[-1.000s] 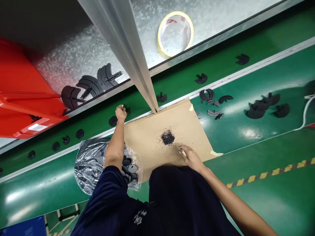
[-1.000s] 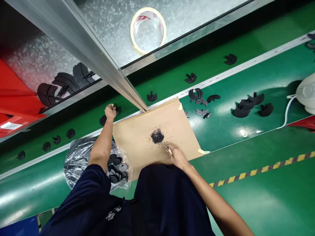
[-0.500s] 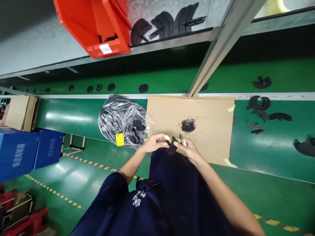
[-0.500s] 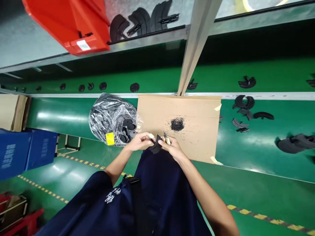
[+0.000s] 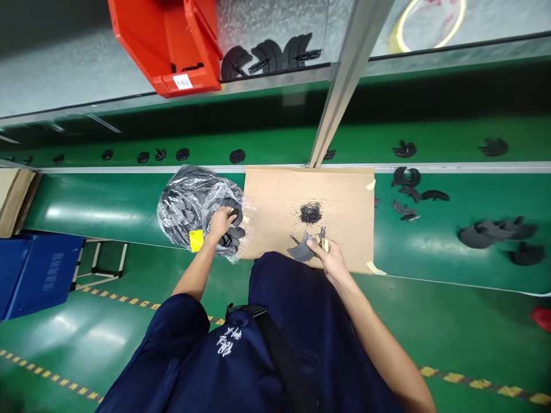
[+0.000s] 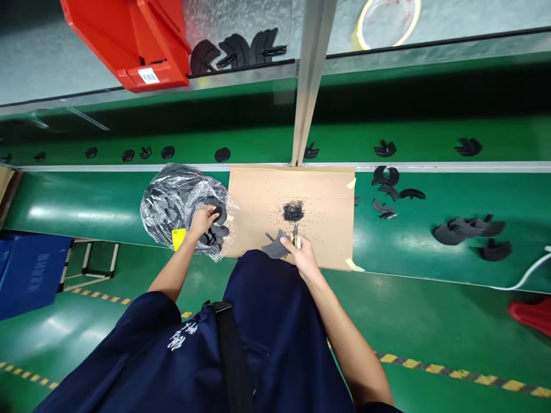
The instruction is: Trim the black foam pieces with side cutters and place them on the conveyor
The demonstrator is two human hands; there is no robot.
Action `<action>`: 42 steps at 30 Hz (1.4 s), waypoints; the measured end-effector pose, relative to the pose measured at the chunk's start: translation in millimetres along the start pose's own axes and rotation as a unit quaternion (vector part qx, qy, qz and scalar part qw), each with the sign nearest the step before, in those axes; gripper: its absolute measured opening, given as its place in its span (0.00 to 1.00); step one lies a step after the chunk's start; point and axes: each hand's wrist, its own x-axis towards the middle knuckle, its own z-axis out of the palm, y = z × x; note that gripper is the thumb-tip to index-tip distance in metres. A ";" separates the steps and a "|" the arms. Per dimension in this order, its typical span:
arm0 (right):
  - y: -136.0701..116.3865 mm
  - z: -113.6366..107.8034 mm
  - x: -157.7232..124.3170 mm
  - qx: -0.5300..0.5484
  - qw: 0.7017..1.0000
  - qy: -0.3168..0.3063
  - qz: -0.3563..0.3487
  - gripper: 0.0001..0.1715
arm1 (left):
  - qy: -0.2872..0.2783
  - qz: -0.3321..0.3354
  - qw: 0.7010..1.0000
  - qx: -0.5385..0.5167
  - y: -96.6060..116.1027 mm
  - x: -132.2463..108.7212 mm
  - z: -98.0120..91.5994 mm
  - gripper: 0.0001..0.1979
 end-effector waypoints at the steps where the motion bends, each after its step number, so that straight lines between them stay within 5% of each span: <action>1: -1.6 0.5 -2.0 -0.004 1.000 0.008 -0.010 0.37 | -0.002 0.005 1.000 -0.013 5.9 -3.7 0.1 0.04; 4: -9.5 5.9 -6.7 -0.031 0.999 0.014 -0.041 0.35 | -0.031 0.051 0.991 -0.117 34.5 -25.6 7.3 0.16; 8: -23.7 16.1 -13.0 -0.055 0.995 -0.012 -0.082 0.34 | -0.086 0.170 0.937 -0.293 90.2 -68.0 23.2 0.21; 14: -37.5 17.9 -23.4 -0.063 0.991 -0.023 -0.119 0.31 | -0.009 0.309 0.928 -0.206 143.8 -92.2 32.5 0.14; 22: -35.4 14.9 -29.3 -0.081 0.987 0.014 -0.139 0.28 | 0.011 0.297 0.936 -0.191 150.5 -97.2 41.3 0.14; 29: -39.9 10.9 -29.0 -0.136 0.977 -0.016 -0.162 0.26 | -0.096 0.251 0.926 -0.264 144.9 -96.5 45.0 0.18; 35: -56.3 0.4 -30.6 -0.230 0.924 -0.081 -0.294 0.15 | -0.078 0.308 0.918 -0.238 147.2 -101.2 34.9 0.15; 39: -55.0 3.0 -37.5 -0.220 0.906 -0.060 -0.356 0.10 | -0.068 0.283 0.908 -0.302 152.7 -105.8 30.8 0.16; 42: -49.9 6.9 -41.4 -0.188 0.893 -0.037 -0.407 0.05 | -0.042 0.330 0.887 -0.319 159.2 -108.3 26.0 0.13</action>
